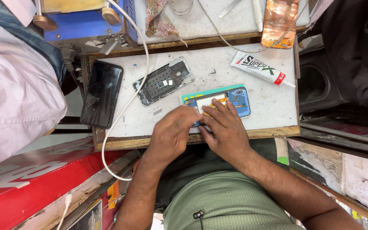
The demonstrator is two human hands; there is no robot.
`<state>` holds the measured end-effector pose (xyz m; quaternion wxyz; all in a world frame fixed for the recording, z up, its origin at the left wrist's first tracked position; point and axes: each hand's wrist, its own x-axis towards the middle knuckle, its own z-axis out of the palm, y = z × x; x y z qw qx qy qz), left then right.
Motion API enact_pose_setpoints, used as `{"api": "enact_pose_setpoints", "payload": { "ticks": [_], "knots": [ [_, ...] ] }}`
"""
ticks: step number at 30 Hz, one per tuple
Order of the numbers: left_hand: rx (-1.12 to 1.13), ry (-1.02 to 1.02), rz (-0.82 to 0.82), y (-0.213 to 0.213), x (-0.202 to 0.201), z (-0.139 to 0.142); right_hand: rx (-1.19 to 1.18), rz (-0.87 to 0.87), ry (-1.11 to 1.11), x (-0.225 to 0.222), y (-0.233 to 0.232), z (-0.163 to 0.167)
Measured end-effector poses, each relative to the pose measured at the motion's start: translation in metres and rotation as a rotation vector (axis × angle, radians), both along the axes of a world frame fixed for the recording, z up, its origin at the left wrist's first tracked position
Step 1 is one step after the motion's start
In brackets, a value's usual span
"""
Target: The person repairs a disassembled smartphone on a cluttered workbench, using a red-handled screwdriver to work on the phone's internal components and pressing components into place by hand. They then attach a replacement display, plug in a charging cable, and hold the phone while its screen powers on showing a boot logo.
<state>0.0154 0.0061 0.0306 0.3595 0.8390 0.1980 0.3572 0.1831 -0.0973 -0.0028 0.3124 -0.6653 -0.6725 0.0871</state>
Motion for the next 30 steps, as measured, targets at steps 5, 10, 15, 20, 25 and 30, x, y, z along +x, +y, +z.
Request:
{"api": "enact_pose_setpoints", "payload": {
  "ticks": [5, 10, 15, 20, 25, 30],
  "knots": [
    [0.108, 0.054, 0.116, -0.001, 0.000, 0.000, -0.016, 0.006, -0.002, 0.000, 0.000, 0.000],
    [0.121, 0.082, -0.021, -0.001, -0.005, 0.001, -0.044, 0.001, 0.028, 0.002, -0.001, 0.001],
    [0.091, 0.018, 0.182, 0.001, -0.005, -0.011, -0.054, 0.023, 0.040, 0.003, 0.000, 0.006],
    [0.072, -0.122, 0.278, -0.005, -0.005, -0.030, -0.049, 0.015, 0.015, 0.002, 0.001, 0.007],
    [0.077, -0.105, 0.291, -0.005, -0.004, -0.037, -0.045, 0.010, 0.011, 0.002, 0.002, 0.004],
    [0.112, -0.088, 0.185, -0.003, -0.002, -0.026, -0.045, 0.011, 0.007, 0.004, 0.002, 0.002]
  ]
}}
